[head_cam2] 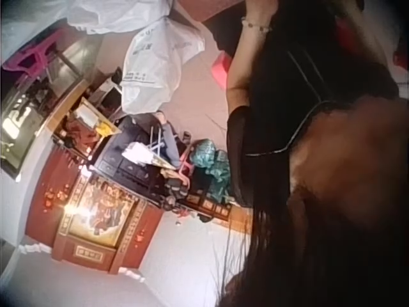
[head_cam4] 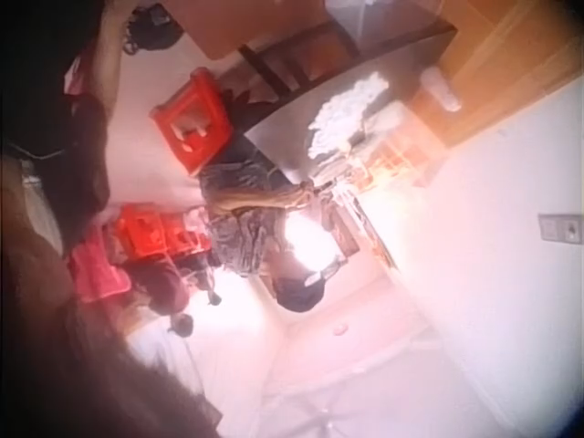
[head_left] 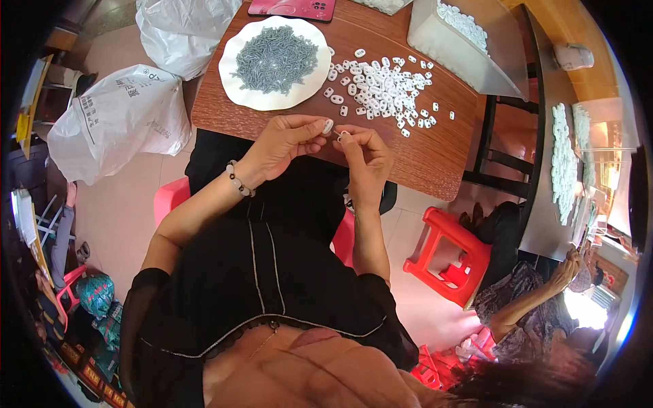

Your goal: The recorder is manually assembling small plastic components by inserting black beads into white circular plastic housings.

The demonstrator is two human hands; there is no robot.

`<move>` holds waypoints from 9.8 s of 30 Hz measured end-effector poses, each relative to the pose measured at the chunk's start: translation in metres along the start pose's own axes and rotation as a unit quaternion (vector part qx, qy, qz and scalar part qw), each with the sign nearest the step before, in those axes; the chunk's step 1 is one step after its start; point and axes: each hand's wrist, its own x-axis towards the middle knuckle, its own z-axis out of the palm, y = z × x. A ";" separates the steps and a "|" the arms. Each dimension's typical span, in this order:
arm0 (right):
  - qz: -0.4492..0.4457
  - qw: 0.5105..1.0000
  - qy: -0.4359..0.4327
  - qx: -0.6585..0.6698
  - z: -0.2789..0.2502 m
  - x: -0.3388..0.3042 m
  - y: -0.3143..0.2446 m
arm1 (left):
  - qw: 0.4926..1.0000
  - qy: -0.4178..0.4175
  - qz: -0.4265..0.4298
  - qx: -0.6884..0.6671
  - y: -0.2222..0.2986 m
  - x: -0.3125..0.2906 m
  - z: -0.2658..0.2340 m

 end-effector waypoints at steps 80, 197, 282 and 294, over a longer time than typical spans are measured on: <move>-0.175 0.963 -0.194 -0.069 -0.003 0.007 -0.010 | 0.970 -0.104 0.073 0.209 0.035 -0.029 0.019; -0.130 0.981 -0.115 -0.091 -0.013 0.026 0.019 | 0.990 -0.094 0.052 0.092 -0.005 0.022 0.007; -0.231 0.775 -0.068 -0.584 -0.028 0.061 -0.013 | 0.988 -0.085 0.027 0.130 -0.007 0.019 -0.015; -0.302 0.811 -0.037 -0.500 -0.032 0.055 -0.003 | 0.985 -0.079 0.022 0.155 -0.005 0.022 -0.008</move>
